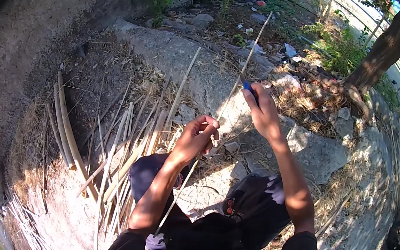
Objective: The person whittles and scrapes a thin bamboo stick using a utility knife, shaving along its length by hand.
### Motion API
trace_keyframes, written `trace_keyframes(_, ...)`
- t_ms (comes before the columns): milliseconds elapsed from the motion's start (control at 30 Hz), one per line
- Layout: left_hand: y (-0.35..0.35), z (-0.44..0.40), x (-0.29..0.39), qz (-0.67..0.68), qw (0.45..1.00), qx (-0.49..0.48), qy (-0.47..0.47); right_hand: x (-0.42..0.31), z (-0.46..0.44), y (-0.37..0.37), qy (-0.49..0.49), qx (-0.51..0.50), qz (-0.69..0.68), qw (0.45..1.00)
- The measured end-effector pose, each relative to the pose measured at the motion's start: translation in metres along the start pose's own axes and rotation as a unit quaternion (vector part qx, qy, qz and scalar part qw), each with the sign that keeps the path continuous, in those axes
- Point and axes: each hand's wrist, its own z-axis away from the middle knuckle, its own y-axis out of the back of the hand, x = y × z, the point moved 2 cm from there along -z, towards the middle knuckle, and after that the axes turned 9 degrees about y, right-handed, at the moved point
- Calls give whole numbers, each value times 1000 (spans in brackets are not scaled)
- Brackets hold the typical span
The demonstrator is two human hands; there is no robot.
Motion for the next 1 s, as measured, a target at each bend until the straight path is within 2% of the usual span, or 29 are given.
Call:
trace_keyframes(67, 1, -9, -11, 27, 1000, 12, -1, -4, 8, -12, 63, -71, 49, 994)
trace_keyframes(100, 1, -11, -11, -7, 998, 46, -41, -14, 10, -14, 104, -96, 64, 988)
trace_keyframes(133, 0, -12, -12, -42, 993, 79, -82, -12, 13, -17, 104, -96, 64, 988)
trace_keyframes(200, -3, -11, -13, -42, 991, 91, -86, -13, 18, -23, 202, -87, 76, 973)
trace_keyframes(267, -5, -11, -13, 24, 994, 98, -53, -13, 17, -23, 179, -118, 77, 974)
trace_keyframes(400, -5, -14, -17, 43, 991, 113, -55, -12, 15, -25, 183, -164, 66, 967)
trace_keyframes(433, -4, -15, -18, 10, 992, 107, -68, -10, 16, -27, 180, -176, 65, 965)
trace_keyframes(500, -2, -13, -18, -23, 991, 101, -81, -8, 17, -29, 177, -177, 65, 966)
trace_keyframes(567, -4, -8, -12, -49, 992, 51, -101, -8, 16, -29, 176, -178, 66, 966)
trace_keyframes(800, -4, -4, -10, -13, 995, 55, -77, -18, 17, -31, 171, -196, 30, 965)
trace_keyframes(867, -5, -2, -7, 19, 998, 42, -42, -20, 16, -29, 179, -188, 17, 966)
trace_keyframes(1000, -5, 0, -6, 11, 998, 36, -45, -23, 16, -27, 171, -204, 13, 964)
